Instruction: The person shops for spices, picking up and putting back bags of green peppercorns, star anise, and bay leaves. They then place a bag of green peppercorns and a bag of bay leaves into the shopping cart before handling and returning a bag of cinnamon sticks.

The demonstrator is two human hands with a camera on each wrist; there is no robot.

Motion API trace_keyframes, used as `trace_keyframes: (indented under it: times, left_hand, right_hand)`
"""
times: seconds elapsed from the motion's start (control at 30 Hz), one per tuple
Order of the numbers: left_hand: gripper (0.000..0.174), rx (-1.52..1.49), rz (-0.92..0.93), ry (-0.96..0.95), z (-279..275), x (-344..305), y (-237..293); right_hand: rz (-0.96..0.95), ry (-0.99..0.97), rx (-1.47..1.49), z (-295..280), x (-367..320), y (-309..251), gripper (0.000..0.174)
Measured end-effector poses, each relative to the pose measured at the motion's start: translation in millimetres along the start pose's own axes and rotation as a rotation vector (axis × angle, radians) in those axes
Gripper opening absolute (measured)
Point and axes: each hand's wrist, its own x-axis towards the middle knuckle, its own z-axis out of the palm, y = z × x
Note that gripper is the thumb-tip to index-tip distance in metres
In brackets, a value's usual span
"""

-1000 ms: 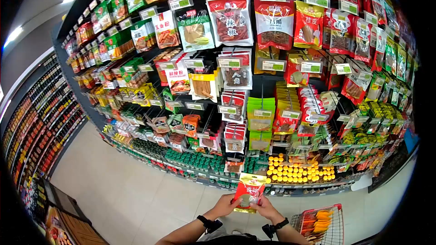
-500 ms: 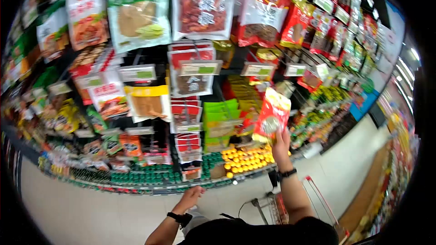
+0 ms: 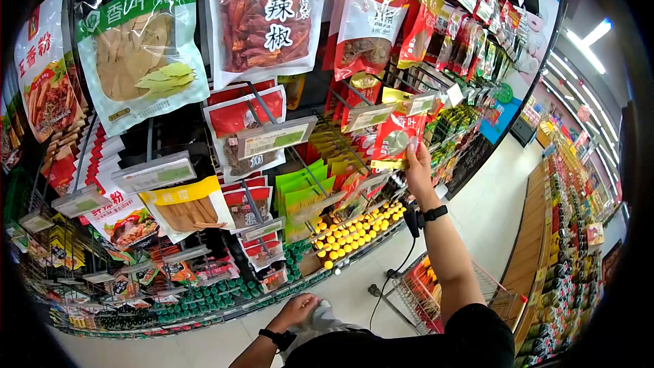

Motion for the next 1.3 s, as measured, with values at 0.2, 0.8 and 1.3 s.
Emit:
trace_keyframes:
  times: [0.2,0.8,1.3]
  left_hand:
    - [0.032,0.16,0.073,0.039,-2.4,8.0,1.1]
    - [0.035,0.201,-0.016,0.047,-25.5,-8.1,-20.0]
    - [0.038,0.206,-0.09,0.018,-37.9,-26.0,-26.9]
  right_hand:
    - [0.055,-0.002,0.071,1.8,3.3,-2.9,0.028]
    - [-0.072,0.291,-0.156,29.5,32.6,32.7,0.011]
    - [0.014,0.305,-0.017,34.9,34.2,57.2,0.027]
